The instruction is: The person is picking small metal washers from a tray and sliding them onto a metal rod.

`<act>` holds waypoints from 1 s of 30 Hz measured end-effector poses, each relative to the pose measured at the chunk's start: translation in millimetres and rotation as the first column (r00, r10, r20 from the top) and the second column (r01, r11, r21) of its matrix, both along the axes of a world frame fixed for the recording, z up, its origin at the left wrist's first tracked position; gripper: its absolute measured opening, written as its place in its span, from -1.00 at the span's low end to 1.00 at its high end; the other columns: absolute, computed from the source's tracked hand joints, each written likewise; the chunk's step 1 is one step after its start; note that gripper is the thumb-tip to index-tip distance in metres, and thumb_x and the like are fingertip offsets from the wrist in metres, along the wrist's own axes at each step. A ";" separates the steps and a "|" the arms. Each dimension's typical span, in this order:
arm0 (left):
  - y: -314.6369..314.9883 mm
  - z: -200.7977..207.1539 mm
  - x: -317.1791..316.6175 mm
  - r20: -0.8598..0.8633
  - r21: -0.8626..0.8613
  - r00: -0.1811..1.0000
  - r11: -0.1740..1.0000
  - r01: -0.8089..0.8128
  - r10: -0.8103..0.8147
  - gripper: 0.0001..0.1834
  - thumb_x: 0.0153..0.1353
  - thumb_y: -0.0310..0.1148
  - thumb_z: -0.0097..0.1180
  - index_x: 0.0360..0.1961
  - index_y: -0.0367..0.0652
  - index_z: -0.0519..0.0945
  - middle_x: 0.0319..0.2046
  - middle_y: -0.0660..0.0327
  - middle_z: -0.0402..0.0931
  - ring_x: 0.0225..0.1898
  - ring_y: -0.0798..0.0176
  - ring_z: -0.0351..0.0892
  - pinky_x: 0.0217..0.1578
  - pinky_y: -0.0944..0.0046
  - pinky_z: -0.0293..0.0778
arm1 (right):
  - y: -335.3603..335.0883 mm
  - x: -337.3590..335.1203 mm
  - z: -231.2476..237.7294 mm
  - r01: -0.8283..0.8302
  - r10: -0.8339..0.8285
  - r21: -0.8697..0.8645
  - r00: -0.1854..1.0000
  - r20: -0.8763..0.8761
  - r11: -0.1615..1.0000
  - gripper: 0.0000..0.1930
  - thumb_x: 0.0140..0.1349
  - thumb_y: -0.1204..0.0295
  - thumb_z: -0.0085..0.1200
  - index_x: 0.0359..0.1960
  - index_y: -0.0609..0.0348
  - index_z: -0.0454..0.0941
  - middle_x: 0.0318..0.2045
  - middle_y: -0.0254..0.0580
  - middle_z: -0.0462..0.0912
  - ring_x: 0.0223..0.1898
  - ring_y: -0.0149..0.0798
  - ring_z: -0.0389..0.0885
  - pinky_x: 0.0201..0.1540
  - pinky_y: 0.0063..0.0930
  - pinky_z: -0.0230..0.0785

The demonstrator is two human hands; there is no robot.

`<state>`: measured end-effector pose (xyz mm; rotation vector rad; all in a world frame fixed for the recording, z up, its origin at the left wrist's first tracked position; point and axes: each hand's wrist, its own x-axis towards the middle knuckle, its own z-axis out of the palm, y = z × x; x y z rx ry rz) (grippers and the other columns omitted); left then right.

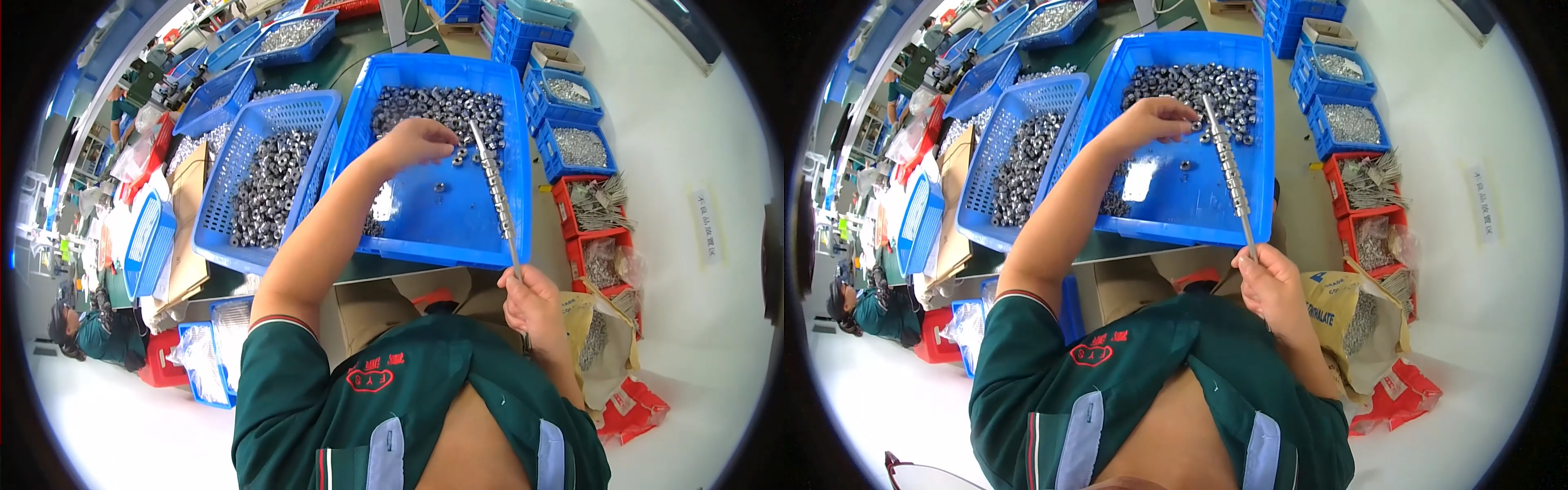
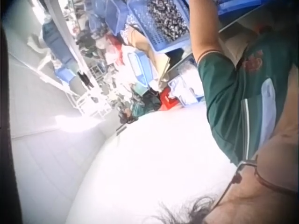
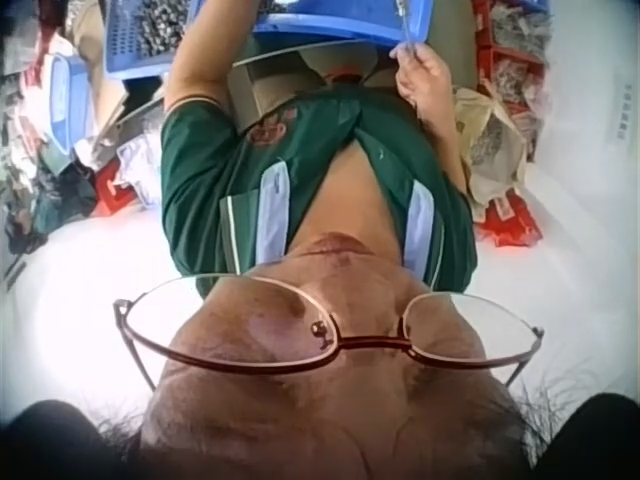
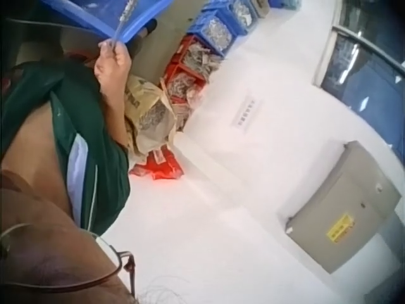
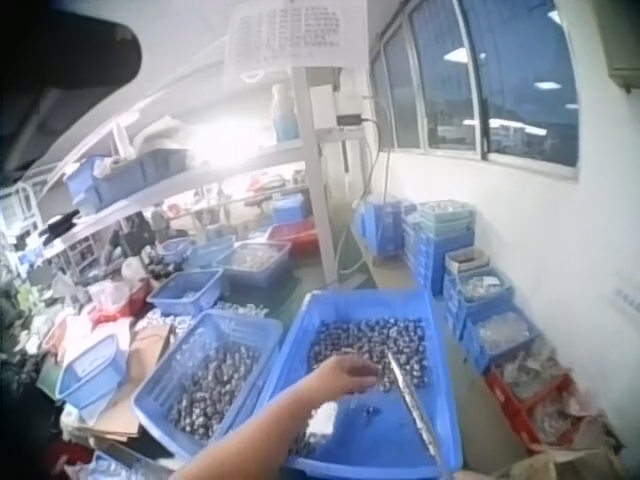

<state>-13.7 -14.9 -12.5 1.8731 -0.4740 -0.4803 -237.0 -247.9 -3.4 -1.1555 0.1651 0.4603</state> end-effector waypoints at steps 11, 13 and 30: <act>-22.4 -40.6 -4.4 0.326 0.748 0.877 0.664 -0.012 -0.352 -0.74 0.00 -0.23 0.22 -0.30 -0.11 0.60 -0.44 0.15 0.59 -0.38 0.17 0.59 -0.35 0.19 0.48 | -6.6 -0.1 -6.0 0.022 -0.022 -0.025 1.000 -0.009 0.999 -0.84 0.30 0.39 -0.09 -0.31 0.25 0.38 -0.78 -0.53 0.14 -0.81 -0.64 0.02 -0.76 -0.72 -0.11; -16.7 -37.7 3.4 0.210 0.586 0.958 0.809 0.035 -0.194 -0.77 0.02 -0.26 0.20 -0.32 -0.15 0.59 -0.47 0.18 0.57 -0.41 0.23 0.58 -0.39 0.23 0.48 | -6.5 0.0 -6.7 0.012 -0.013 -0.016 1.000 -0.015 1.000 -0.85 0.30 0.39 -0.09 -0.31 0.25 0.38 -0.78 -0.53 0.13 -0.81 -0.65 0.01 -0.76 -0.72 -0.11; 2.5 12.5 -0.4 -0.434 -0.611 0.879 0.782 -0.125 -0.199 -0.80 0.21 -0.32 0.07 -0.22 -0.23 0.51 -0.43 0.33 0.41 -0.39 0.42 0.40 -0.31 0.39 0.37 | -2.1 -0.4 -2.9 -0.114 0.114 0.014 0.993 0.001 0.993 -0.87 0.31 0.44 -0.12 -0.29 0.28 0.37 -0.68 -0.52 0.19 -0.74 -0.68 0.08 -0.72 -0.77 -0.06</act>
